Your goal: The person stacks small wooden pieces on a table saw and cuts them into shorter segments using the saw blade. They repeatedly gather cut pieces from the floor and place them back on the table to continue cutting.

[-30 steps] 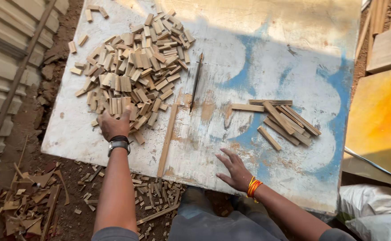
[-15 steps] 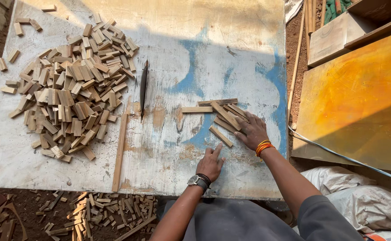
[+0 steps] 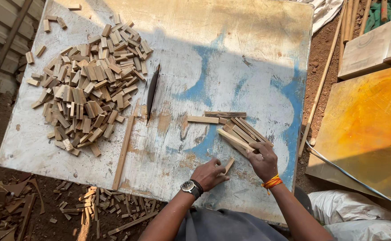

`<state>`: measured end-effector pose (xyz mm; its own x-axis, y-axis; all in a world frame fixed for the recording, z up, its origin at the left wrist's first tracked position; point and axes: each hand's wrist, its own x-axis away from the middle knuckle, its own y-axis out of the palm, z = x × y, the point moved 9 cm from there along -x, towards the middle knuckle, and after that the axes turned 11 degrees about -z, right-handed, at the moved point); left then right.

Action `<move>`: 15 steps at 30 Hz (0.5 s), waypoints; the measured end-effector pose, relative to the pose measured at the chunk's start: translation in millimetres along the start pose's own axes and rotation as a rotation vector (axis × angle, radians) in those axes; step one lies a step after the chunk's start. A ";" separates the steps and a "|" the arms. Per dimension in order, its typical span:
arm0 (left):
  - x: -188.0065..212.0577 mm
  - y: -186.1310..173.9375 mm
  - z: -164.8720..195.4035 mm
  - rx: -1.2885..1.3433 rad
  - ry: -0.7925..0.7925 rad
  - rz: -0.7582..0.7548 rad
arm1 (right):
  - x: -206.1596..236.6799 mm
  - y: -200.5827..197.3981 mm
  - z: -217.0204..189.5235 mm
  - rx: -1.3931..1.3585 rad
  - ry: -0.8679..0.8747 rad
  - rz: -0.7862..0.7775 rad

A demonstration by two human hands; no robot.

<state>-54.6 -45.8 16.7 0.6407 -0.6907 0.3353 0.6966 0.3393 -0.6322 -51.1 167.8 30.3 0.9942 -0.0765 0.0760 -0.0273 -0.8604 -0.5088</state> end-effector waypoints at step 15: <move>-5.2 -56.6 -79.9 0.524 -0.243 0.353 | 4.1 58.1 -0.8 -1.190 0.524 -0.131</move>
<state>-123.2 -112.4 -5.1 0.8703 -0.3395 0.3569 0.4576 0.8254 -0.3306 -48.7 117.1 1.7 0.8454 0.0874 0.5269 -0.2775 -0.7711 0.5731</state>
